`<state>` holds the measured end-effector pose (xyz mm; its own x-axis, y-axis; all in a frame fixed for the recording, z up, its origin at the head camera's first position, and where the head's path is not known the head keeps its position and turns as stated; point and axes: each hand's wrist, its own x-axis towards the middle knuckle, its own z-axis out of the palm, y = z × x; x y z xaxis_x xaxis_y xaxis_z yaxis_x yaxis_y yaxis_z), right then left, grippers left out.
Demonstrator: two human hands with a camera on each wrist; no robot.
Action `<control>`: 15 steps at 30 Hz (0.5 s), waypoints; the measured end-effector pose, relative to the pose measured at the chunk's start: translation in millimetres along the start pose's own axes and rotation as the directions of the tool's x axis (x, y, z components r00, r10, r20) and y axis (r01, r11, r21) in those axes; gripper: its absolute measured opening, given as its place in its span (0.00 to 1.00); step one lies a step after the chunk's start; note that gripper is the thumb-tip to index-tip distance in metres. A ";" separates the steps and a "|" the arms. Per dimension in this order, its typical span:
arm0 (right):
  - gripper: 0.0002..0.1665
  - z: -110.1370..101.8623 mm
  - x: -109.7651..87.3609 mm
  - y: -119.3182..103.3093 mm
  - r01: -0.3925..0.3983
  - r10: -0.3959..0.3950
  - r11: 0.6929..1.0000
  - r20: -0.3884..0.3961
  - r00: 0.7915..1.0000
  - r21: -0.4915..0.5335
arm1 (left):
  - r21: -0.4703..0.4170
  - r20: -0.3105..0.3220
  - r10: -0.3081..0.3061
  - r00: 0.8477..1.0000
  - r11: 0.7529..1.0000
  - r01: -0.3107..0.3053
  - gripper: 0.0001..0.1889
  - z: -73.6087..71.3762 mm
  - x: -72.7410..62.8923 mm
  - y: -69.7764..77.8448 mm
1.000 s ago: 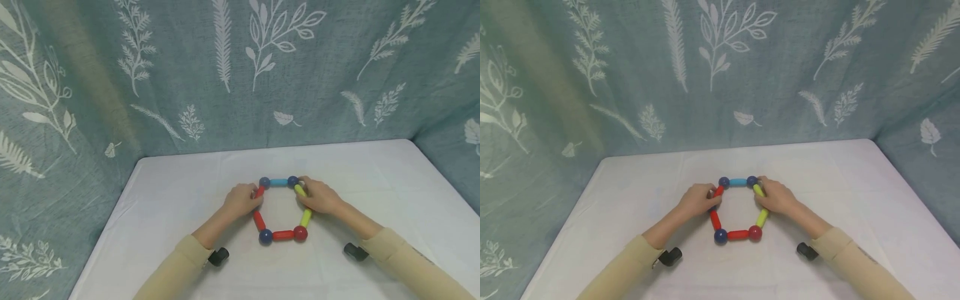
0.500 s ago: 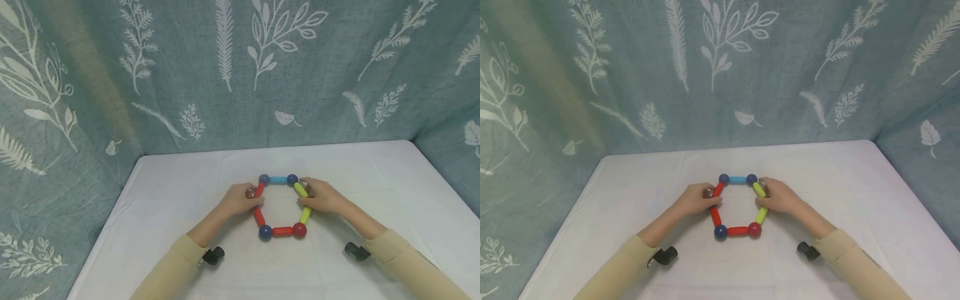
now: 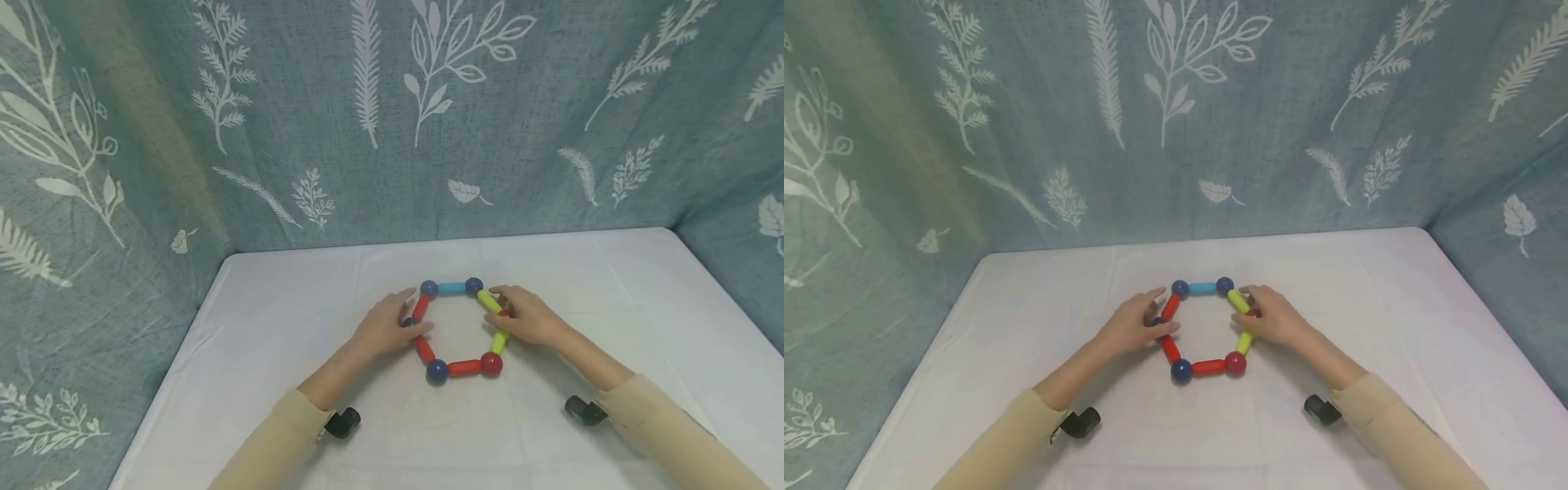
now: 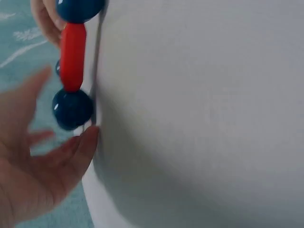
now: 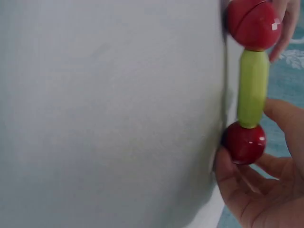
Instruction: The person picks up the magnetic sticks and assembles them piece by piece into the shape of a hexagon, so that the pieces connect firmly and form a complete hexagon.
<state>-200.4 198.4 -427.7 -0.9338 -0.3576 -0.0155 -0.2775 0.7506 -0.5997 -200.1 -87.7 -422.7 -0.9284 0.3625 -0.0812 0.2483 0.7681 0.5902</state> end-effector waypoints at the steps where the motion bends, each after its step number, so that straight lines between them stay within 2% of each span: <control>1: 0.34 -0.9 -2.0 -0.8 0.002 -0.002 1.000 0.002 1.000 0.000 | 0.006 0.018 0.028 0.999 1.000 -0.028 0.41 -1.8 -2.0 -0.3; 5: 0.34 -3.3 -8.9 -2.9 0.001 -0.001 1.000 0.011 1.000 0.020 | -0.016 0.090 0.165 0.982 0.986 -0.164 0.39 -8.8 -8.5 -4.2; 8: 0.32 -2.3 -11.1 -2.3 -0.008 0.008 0.999 0.008 1.000 0.044 | -0.026 0.102 0.228 0.968 0.974 -0.226 0.35 -9.5 -9.2 -9.1; 13: 0.32 -0.4 -11.1 -1.5 -0.023 0.023 0.998 -0.013 1.000 0.060 | -0.023 0.070 0.231 0.970 0.973 -0.230 0.33 -8.1 -8.2 -14.7; 15: 0.32 -2.5 -10.9 -0.9 -0.028 0.032 0.998 -0.072 0.997 0.050 | -0.030 -0.008 0.230 0.973 0.973 -0.230 0.32 -11.1 -7.6 -15.3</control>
<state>-190.5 203.0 -425.0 -0.9558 -0.2930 0.0229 -0.2395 0.7313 -0.6386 -199.9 -108.1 -422.1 -0.8487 0.5251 0.0628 0.4467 0.6482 0.6167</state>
